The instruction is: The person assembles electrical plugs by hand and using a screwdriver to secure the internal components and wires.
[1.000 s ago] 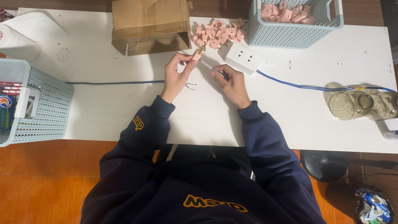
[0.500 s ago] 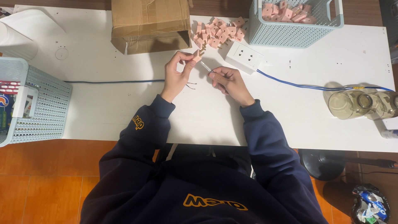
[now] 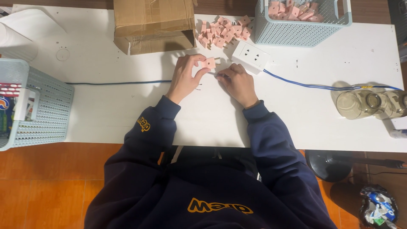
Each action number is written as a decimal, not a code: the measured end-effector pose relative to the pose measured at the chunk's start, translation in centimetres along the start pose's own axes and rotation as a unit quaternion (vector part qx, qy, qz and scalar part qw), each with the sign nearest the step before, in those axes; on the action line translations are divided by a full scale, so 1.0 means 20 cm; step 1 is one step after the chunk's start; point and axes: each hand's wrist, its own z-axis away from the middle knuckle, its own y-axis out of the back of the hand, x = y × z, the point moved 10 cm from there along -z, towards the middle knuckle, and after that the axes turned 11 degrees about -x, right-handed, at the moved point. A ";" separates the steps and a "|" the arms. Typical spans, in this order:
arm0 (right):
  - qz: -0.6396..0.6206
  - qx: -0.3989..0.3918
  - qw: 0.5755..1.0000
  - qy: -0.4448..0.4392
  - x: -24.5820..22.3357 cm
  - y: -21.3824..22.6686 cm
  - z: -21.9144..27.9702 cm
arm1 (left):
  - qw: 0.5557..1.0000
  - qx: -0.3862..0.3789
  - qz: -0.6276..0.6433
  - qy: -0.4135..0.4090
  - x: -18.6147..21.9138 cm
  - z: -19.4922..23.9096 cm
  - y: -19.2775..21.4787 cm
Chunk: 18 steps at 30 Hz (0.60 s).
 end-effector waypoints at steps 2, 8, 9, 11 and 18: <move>-0.006 0.008 1.000 0.003 -0.03 0.04 0.02 | 1.000 -0.015 -0.013 -0.018 0.03 -0.02 -0.01; -0.194 0.086 0.974 0.073 -0.08 0.16 0.05 | 0.996 -0.043 -0.023 -0.071 0.09 -0.04 -0.04; -0.271 0.078 0.956 0.086 -0.09 0.16 0.06 | 0.995 -0.047 -0.019 -0.085 0.12 -0.03 -0.06; -0.306 0.069 0.946 0.079 -0.10 0.13 0.06 | 0.993 -0.050 -0.043 -0.096 0.10 -0.01 -0.08; -0.374 0.093 0.921 0.063 -0.20 0.01 -0.01 | 0.994 -0.021 -0.013 -0.109 0.14 -0.05 -0.14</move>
